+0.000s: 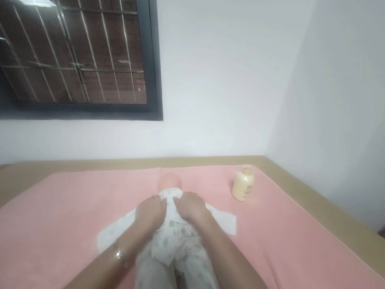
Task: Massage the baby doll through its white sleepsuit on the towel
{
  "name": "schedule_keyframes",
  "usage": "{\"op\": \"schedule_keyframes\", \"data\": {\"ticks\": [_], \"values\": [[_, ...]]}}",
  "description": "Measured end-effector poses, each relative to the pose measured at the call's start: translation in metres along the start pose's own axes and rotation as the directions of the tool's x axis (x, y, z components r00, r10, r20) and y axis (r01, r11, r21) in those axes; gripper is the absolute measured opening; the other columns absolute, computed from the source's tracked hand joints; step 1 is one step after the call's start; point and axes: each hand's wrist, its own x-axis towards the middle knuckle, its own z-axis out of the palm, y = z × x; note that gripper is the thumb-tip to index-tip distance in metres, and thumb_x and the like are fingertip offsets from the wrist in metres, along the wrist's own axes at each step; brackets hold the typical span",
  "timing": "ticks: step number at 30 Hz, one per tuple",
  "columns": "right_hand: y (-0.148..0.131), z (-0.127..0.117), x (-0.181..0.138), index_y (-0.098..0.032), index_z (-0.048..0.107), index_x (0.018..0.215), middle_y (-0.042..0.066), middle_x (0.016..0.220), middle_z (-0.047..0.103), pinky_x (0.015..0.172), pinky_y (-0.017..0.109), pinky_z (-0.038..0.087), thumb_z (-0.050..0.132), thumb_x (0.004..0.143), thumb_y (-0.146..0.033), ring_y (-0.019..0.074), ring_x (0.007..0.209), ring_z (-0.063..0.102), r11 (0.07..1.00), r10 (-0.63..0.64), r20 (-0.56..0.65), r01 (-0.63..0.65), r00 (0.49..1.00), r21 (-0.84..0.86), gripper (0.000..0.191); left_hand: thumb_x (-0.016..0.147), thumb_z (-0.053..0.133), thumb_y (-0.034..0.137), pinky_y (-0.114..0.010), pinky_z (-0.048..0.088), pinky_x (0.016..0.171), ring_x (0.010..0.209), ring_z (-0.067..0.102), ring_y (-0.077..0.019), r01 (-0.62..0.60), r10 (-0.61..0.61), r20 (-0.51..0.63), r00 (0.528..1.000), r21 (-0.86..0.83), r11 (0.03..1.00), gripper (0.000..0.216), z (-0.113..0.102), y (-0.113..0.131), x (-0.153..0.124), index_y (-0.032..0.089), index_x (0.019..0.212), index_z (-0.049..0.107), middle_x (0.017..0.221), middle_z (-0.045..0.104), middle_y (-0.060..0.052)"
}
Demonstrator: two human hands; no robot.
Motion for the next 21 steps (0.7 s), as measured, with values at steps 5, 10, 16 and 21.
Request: {"op": "schedule_keyframes", "data": {"ticks": [5,10,16,21], "values": [[-0.008,0.0,-0.011,-0.006,0.065,0.107,0.022,0.107,0.065,0.085,0.041,0.042,0.027,0.094,-0.046,0.0322,0.099,0.061,0.987,-0.121,-0.087,0.111,0.989,-0.113,0.057,0.097,0.025,0.034,-0.038,0.048,0.076,0.09,0.065,-0.0283,-0.003,0.003,0.012,1.0,-0.002,1.0,0.046,-0.003,0.001,-0.002,0.008,0.102,0.064,0.096,0.068,-0.018],[-0.006,0.007,0.001,-0.008,0.063,0.111,0.021,0.111,0.065,0.089,0.038,0.04,0.021,0.096,-0.051,0.0297,0.104,0.06,0.995,-0.099,-0.104,0.098,0.99,-0.013,0.062,0.097,0.024,0.038,-0.037,0.047,0.078,0.091,0.065,-0.0274,0.019,-0.019,0.016,1.0,-0.02,1.0,0.049,-0.002,-0.001,-0.001,0.009,0.102,0.063,0.097,0.067,-0.017],[0.018,0.008,0.023,-0.006,0.06,0.121,0.021,0.121,0.061,0.089,0.036,0.042,0.009,0.097,-0.052,0.0286,0.11,0.059,0.991,0.03,0.011,-0.031,0.999,0.133,0.072,0.094,0.019,0.052,-0.039,0.046,0.08,0.094,0.064,-0.0305,0.097,-0.085,0.076,0.993,-0.164,0.982,0.061,0.004,-0.01,0.008,0.011,0.102,0.063,0.102,0.067,-0.018],[0.015,0.002,0.012,-0.007,0.063,0.117,0.021,0.116,0.063,0.088,0.039,0.041,0.018,0.096,-0.054,0.0308,0.106,0.06,0.993,0.018,0.032,-0.022,0.999,0.119,0.068,0.09,0.016,0.062,-0.038,0.046,0.076,0.095,0.064,-0.0308,0.159,-0.118,0.161,0.98,-0.273,0.949,0.069,0.005,-0.017,0.015,0.014,0.105,0.063,0.105,0.067,-0.017]]}}
